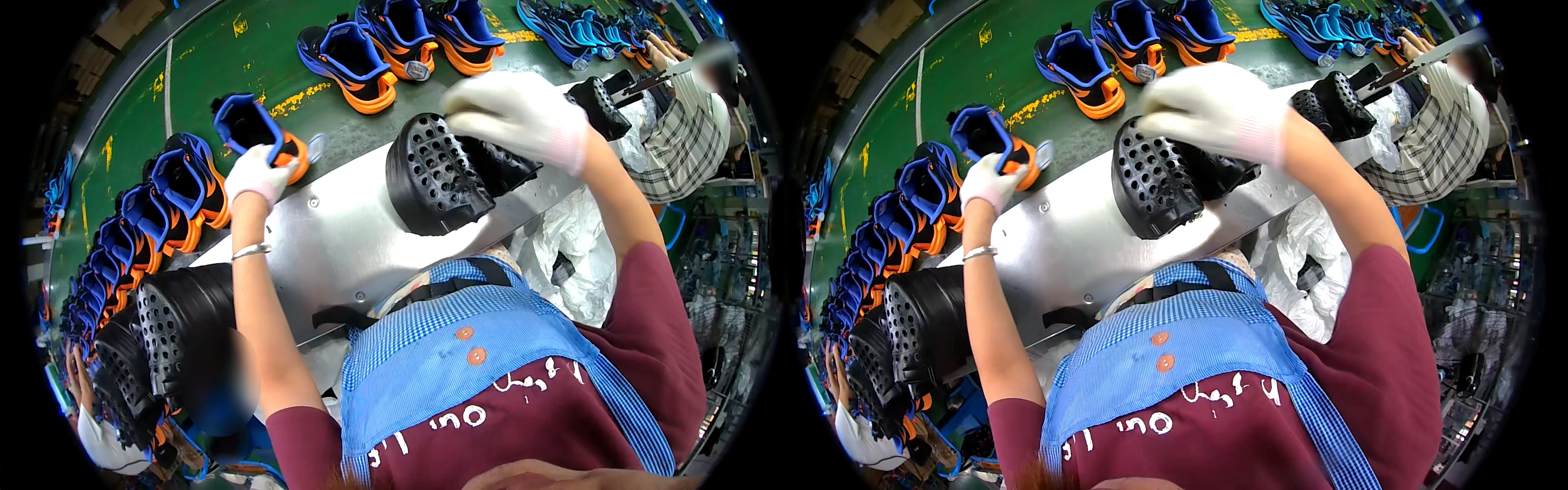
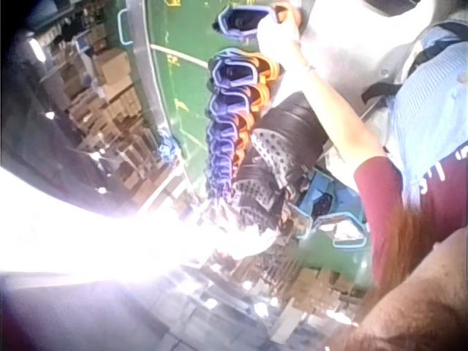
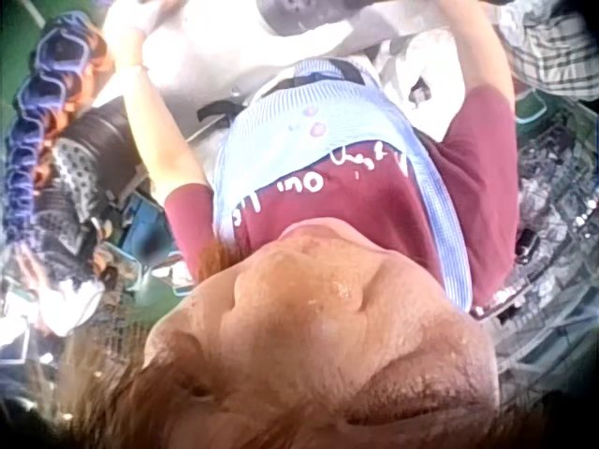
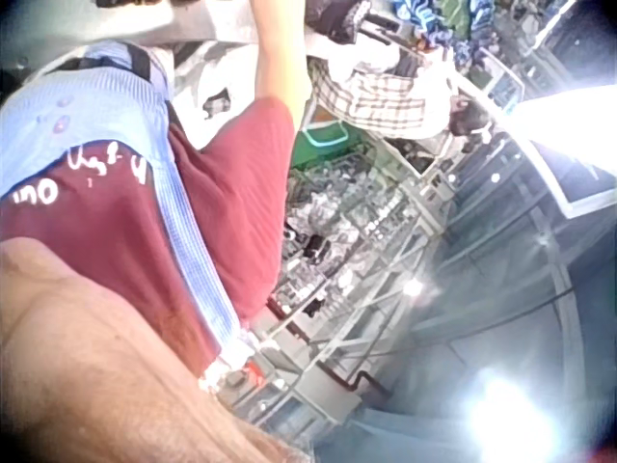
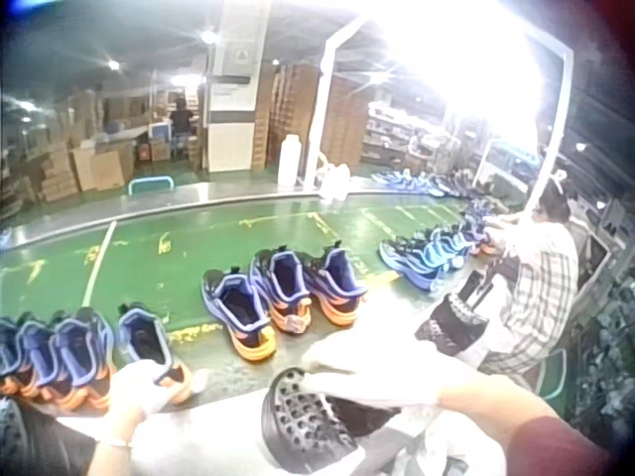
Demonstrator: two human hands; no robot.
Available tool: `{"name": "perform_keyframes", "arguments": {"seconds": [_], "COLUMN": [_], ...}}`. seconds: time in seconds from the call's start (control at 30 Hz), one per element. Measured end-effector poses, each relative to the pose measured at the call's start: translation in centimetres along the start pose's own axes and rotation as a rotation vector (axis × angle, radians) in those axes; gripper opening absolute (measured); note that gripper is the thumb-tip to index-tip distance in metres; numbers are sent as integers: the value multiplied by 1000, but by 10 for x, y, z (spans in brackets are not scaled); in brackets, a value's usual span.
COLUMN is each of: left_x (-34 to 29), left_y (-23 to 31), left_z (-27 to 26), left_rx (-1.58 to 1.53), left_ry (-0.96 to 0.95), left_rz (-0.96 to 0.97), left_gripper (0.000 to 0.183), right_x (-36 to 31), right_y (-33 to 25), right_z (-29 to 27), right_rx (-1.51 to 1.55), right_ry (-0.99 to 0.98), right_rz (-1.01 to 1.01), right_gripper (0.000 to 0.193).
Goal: The person inserts black plastic shoe inserts into blue and orange athletic shoes on a factory line. They repeatedly pick up inserts from a white sack, place them into the shoes, and then return the inserts to the sack after each shoe is filled.
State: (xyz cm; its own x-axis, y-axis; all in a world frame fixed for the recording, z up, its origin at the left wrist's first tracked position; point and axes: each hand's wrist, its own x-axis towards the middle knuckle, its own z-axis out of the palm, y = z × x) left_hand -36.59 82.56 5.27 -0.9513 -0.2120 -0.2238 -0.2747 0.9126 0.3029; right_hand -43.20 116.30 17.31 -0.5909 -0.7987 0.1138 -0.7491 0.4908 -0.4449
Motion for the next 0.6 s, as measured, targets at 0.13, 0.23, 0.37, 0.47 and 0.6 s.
{"name": "perform_keyframes", "arguments": {"seconds": [0.13,0.23,0.37,0.47,0.6], "left_x": [-11,-27,-31,-16,26], "left_y": [-42,-28,27,66,83], "left_z": [-4,-14,-34,-36,3], "left_rx": [90,354,233,-14,-72], "left_ry": [112,180,272,213,287], "left_rz": [-104,-132,99,360,515], "left_gripper": [41,48,49,48,52], "right_x": [-69,-95,-100,-100,-93], "right_y": [1,12,21,28,21], "right_z": [-16,-2,6,7,12], "right_rx": [39,-159,-214,-210,-217], "right_ry": [8,-1,57,112,127], "right_rz": [291,270,289,271,320], "right_gripper": [36,54,54,50,54]}}
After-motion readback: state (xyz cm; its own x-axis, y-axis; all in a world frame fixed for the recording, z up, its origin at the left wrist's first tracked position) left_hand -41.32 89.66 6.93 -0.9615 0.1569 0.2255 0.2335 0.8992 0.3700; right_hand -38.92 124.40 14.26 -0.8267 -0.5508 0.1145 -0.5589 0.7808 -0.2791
